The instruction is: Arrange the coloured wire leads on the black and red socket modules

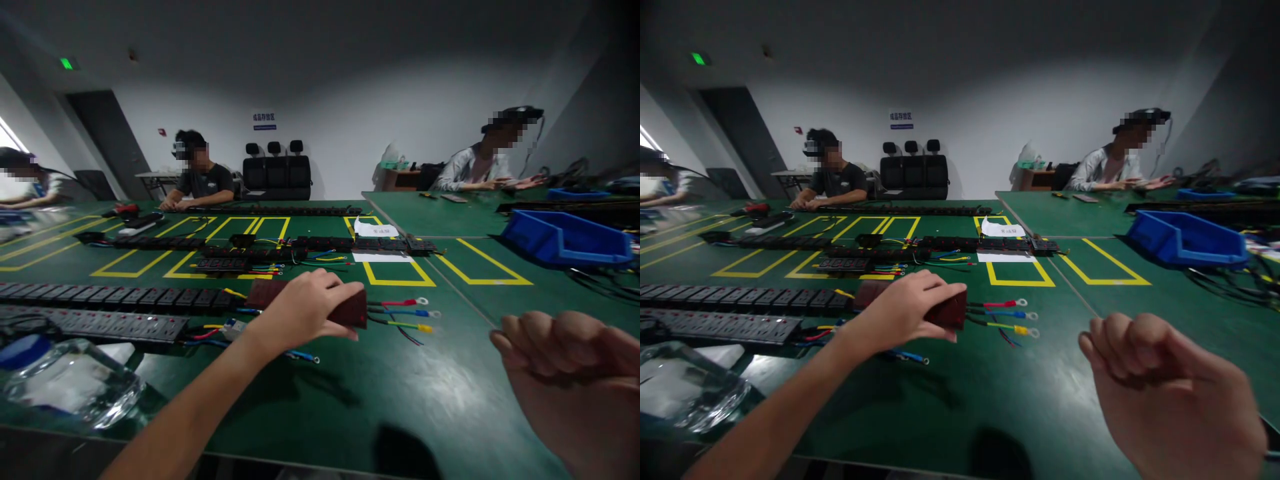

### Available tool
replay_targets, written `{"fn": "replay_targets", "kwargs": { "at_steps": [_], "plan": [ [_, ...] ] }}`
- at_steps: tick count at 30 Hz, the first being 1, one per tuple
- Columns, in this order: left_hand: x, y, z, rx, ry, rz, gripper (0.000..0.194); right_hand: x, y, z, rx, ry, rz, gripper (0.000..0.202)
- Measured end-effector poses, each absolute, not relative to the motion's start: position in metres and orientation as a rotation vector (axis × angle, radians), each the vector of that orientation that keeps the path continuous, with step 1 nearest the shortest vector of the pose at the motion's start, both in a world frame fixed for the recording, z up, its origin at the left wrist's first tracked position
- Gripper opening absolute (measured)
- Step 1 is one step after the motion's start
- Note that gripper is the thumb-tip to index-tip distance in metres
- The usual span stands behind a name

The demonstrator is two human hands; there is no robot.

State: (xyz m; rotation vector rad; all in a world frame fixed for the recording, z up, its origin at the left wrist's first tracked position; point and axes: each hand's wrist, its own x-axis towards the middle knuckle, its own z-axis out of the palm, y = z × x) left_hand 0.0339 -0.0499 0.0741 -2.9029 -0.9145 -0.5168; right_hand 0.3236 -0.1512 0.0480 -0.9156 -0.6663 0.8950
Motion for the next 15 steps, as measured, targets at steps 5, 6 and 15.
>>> {"fn": "replay_targets", "kwargs": {
  "at_steps": [5, 6, 15],
  "plan": [
    [-0.023, 0.02, 0.107, -2.814, -1.221, -0.312, 0.063, 0.345, -0.151, 0.005, -0.974, -0.595, 0.989, 0.043],
    [-0.038, 0.038, 0.108, -2.787, -1.289, -0.236, 0.062, 0.349, -0.152, -0.002, -1.024, -0.577, 1.013, 0.043],
    [-0.157, 0.104, 0.048, -2.463, -1.776, 0.255, 0.066, 0.361, -0.147, -0.009, -1.137, -0.551, 1.029, 0.049]
  ]
}}
